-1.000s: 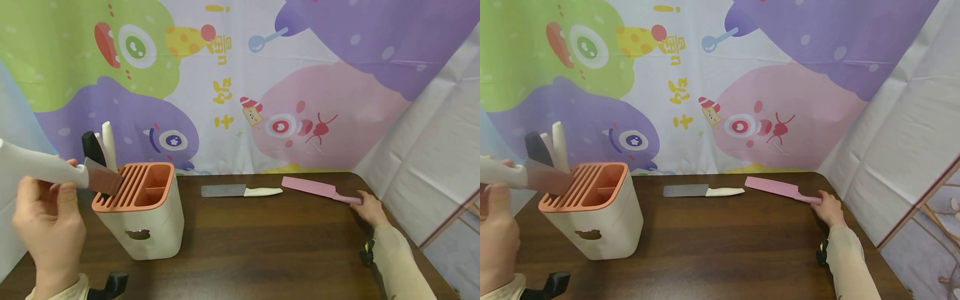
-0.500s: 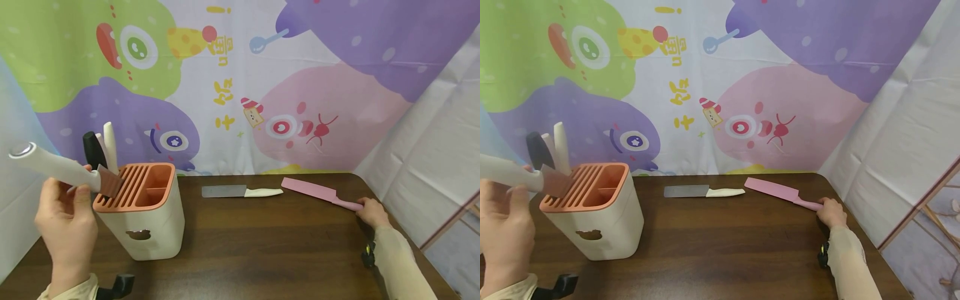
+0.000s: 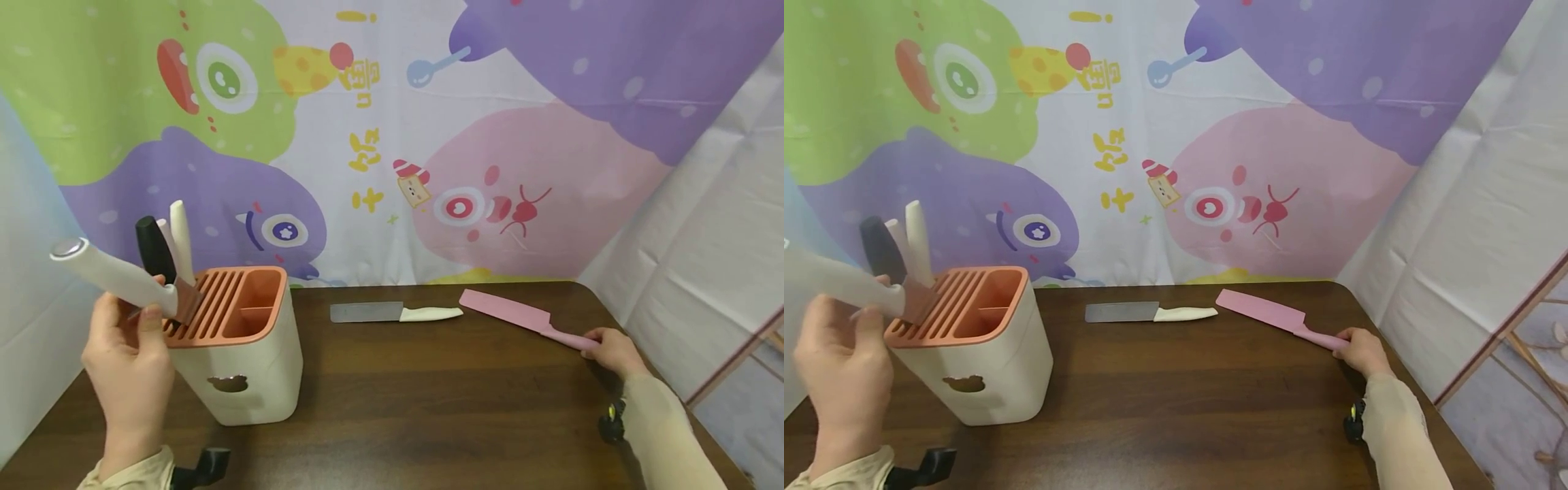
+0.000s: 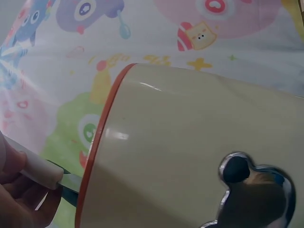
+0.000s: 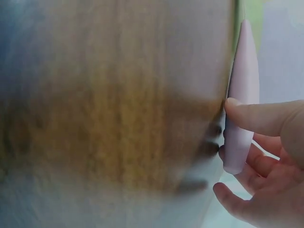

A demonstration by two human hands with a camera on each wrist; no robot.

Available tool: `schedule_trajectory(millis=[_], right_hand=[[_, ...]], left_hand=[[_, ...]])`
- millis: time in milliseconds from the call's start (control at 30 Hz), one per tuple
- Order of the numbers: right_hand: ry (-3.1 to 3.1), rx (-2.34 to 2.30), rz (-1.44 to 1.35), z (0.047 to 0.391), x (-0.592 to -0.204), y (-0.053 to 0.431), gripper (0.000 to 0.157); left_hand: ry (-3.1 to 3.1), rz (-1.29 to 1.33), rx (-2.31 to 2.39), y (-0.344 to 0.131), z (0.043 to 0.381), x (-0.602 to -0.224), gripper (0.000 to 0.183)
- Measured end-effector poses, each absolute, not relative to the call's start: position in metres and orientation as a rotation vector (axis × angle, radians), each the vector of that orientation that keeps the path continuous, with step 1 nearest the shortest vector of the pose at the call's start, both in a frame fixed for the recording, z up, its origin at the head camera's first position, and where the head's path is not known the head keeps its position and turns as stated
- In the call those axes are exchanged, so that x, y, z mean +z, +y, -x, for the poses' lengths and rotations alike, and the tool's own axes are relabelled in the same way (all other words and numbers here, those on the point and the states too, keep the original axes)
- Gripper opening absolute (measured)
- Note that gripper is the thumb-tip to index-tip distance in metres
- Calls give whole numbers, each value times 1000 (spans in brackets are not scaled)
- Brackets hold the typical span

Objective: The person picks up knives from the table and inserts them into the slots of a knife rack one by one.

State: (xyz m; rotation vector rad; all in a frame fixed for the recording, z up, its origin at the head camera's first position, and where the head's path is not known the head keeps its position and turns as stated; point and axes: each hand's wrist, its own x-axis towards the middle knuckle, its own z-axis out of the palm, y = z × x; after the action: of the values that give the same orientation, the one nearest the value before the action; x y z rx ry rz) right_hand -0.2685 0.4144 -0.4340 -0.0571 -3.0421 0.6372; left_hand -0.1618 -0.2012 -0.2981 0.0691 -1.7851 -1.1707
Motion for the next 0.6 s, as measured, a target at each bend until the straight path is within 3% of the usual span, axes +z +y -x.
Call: schedule_trajectory(millis=[600], right_hand=[[-2869,1085,92,247,-423,416,54]], left_hand=[[-1818,-99,-1165,-201,165,-314,32]])
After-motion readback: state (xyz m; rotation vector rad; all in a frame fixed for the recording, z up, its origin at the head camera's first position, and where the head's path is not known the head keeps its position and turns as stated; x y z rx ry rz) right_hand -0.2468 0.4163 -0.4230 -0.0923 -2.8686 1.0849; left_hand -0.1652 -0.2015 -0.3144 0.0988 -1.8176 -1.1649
